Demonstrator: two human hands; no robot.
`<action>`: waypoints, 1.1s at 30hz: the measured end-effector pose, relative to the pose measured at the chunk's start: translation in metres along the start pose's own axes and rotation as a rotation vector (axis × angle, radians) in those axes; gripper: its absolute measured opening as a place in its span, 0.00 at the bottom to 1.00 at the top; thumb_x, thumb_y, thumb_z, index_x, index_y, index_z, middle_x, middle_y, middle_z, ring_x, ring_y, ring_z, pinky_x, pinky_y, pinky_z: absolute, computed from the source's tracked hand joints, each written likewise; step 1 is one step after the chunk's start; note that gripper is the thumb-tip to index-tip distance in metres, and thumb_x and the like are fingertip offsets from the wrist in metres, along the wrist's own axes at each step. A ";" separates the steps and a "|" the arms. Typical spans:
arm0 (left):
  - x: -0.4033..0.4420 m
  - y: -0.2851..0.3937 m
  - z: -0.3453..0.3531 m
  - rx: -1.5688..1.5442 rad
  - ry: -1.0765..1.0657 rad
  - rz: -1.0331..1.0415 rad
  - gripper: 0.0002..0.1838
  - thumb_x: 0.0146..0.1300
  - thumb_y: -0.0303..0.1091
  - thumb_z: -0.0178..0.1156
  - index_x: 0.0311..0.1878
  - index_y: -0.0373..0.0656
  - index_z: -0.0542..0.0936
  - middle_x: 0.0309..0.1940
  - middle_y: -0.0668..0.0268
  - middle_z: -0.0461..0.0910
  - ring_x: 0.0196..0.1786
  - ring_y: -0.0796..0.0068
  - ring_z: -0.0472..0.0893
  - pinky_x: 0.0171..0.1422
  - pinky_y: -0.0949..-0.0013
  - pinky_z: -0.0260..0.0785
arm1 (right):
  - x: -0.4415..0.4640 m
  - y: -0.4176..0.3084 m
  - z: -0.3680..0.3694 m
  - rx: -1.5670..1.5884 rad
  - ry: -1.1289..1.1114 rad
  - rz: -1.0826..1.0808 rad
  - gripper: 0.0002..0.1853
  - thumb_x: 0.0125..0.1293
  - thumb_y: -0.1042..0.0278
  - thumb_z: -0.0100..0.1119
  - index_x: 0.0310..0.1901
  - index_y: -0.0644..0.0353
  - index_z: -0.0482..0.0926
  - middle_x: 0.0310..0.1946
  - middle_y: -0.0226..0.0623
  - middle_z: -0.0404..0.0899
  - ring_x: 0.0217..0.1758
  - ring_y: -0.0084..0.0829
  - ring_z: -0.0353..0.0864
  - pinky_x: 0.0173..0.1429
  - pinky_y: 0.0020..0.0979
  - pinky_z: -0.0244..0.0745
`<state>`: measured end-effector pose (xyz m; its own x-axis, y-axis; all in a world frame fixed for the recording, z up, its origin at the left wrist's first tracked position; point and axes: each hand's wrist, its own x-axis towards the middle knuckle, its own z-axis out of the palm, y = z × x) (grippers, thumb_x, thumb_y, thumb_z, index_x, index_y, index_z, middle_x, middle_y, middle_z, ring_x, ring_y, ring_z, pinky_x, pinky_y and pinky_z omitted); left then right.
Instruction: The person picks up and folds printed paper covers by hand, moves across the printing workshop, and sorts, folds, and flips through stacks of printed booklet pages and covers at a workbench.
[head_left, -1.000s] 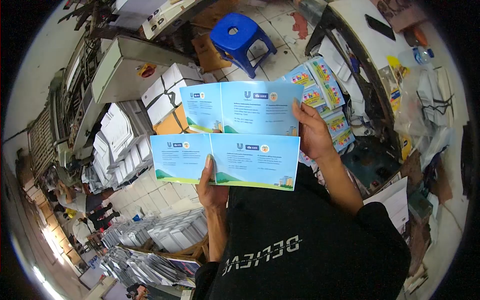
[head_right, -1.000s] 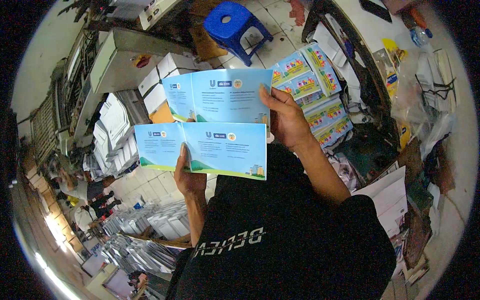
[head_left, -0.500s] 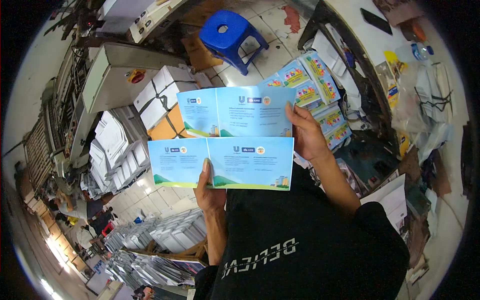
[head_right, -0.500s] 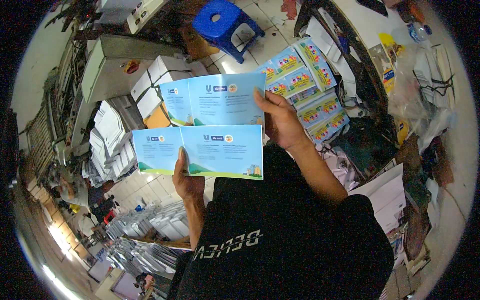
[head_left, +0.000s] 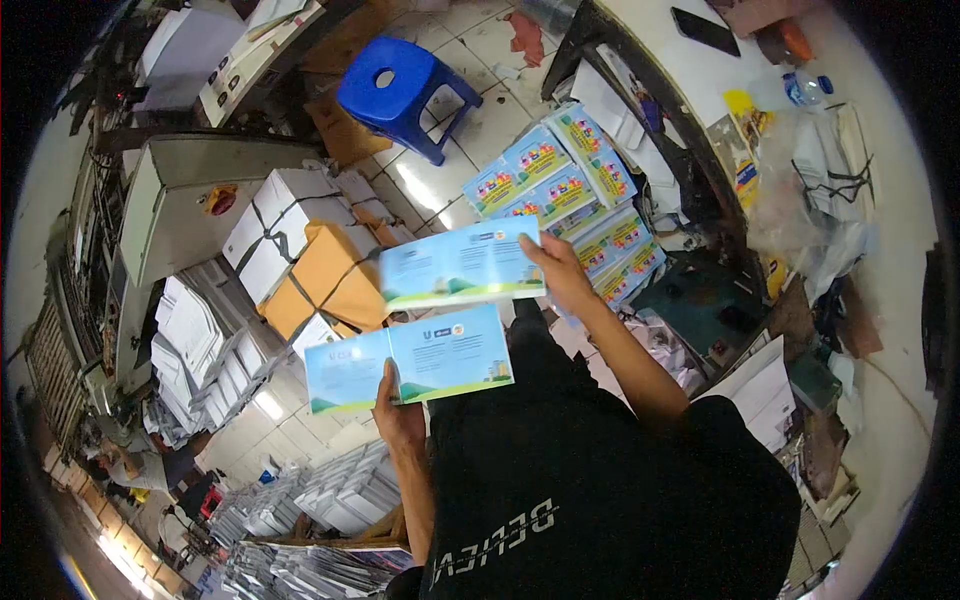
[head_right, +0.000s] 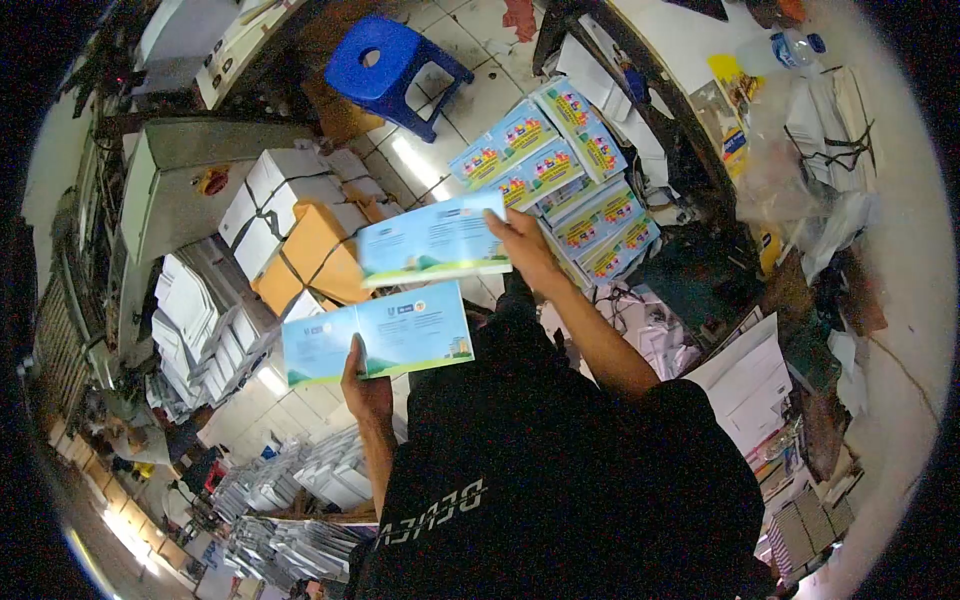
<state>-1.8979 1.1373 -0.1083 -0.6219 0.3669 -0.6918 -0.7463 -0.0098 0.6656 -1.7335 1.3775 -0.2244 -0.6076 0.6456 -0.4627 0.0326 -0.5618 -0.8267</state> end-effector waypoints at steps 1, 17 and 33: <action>0.001 -0.005 -0.008 -0.031 0.051 -0.026 0.20 0.68 0.35 0.54 0.59 0.34 0.72 0.55 0.61 0.76 0.58 0.66 0.75 0.64 0.60 0.64 | 0.004 0.006 -0.013 -0.137 0.102 -0.001 0.20 0.73 0.56 0.50 0.52 0.68 0.77 0.36 0.37 0.82 0.37 0.27 0.79 0.45 0.31 0.74; -0.006 -0.063 -0.115 0.235 0.407 -0.350 0.16 0.62 0.34 0.57 0.50 0.37 0.75 0.47 0.58 0.78 0.49 0.62 0.78 0.55 0.58 0.70 | 0.160 0.200 0.003 -1.080 0.186 0.610 0.54 0.59 0.46 0.59 0.73 0.69 0.35 0.72 0.70 0.34 0.75 0.70 0.33 0.67 0.70 0.51; 0.108 0.015 -0.186 0.497 -0.261 0.025 0.22 0.66 0.37 0.56 0.59 0.35 0.73 0.53 0.59 0.76 0.55 0.63 0.76 0.59 0.60 0.70 | -0.158 0.310 -0.019 -0.839 0.111 0.272 0.15 0.57 0.55 0.60 0.29 0.60 0.84 0.29 0.40 0.85 0.31 0.35 0.84 0.37 0.37 0.77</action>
<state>-2.0203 1.0038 -0.2255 -0.5118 0.5907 -0.6238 -0.4910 0.3948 0.7766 -1.6122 1.1116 -0.4140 -0.4150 0.6157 -0.6699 0.7622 -0.1669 -0.6255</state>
